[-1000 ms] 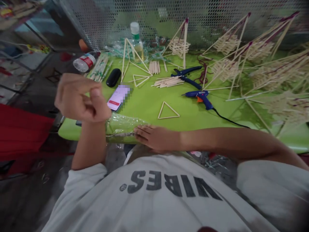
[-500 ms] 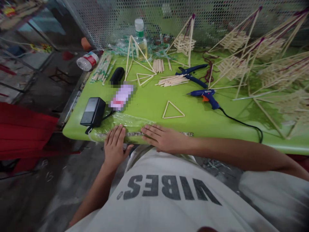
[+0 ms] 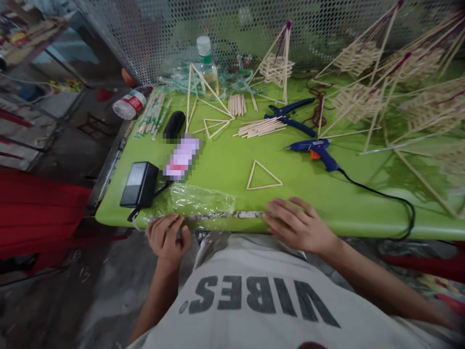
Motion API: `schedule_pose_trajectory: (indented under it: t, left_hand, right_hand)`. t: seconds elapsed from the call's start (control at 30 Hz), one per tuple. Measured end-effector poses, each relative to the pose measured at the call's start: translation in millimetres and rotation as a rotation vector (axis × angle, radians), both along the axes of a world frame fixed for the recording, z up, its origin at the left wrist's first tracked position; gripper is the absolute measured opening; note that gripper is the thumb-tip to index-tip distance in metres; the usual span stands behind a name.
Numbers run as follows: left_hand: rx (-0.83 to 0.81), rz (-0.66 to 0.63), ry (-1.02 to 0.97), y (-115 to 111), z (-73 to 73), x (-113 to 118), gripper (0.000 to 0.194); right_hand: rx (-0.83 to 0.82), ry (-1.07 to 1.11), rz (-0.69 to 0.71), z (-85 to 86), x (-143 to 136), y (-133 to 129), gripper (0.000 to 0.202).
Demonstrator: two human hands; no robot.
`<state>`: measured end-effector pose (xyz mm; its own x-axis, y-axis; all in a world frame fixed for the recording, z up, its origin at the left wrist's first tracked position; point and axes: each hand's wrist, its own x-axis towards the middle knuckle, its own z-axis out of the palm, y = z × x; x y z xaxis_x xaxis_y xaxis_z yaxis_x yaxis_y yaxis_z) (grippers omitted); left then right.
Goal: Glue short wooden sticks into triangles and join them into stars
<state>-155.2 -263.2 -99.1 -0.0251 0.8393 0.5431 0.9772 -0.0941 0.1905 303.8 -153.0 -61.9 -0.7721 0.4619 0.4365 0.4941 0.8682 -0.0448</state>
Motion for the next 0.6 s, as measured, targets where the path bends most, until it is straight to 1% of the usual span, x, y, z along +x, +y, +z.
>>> schedule_pose_trajectory:
  t: [0.03,0.1,0.13,0.17,0.2,0.23,0.27,0.33,0.4,0.5,0.6]
  left_hand:
    - [0.039,-0.033,0.001,2,4.7,2,0.019]
    - [0.171,-0.104,0.017,10,10.0,7,0.019]
    - [0.251,-0.131,0.031,15,10.1,10,0.018]
    - [0.316,-0.146,0.047,22,8.7,12,0.016]
    - [0.367,-0.154,0.065,28,6.3,14,0.014]
    - [0.4,-0.152,0.078,35,3.2,15,0.012]
    - [0.415,-0.151,0.091,42,0.0,16,0.011]
    - [0.453,-0.164,0.112,53,-5.1,15,0.013]
    - [0.518,-0.182,0.117,63,-7.3,13,0.012]
    - [0.563,-0.21,0.122,75,-6.2,11,0.009]
    - [0.561,-0.207,0.112,81,-2.1,12,0.01]
  right_hand:
    - [0.025,0.038,-0.105,-5.2,15,-2,0.075]
    - [0.145,0.15,-0.285,-17.2,42,-2,0.076]
    - [0.251,0.222,-0.369,-23.1,53,0,0.071]
    - [0.378,0.302,-0.423,-28.2,62,3,0.061]
    - [0.468,0.375,-0.473,-32.2,67,5,0.051]
    - [0.542,0.446,-0.507,-35.0,70,6,0.043]
    - [0.576,0.489,-0.529,-36.4,70,7,0.037]
    - [0.558,0.507,-0.557,-36.1,63,4,0.036]
    - [0.524,0.472,-0.554,-33.6,53,2,0.038]
    - [0.49,0.462,-0.573,-30.0,43,1,0.039]
    - [0.465,0.468,-0.57,-28.8,42,4,0.039]
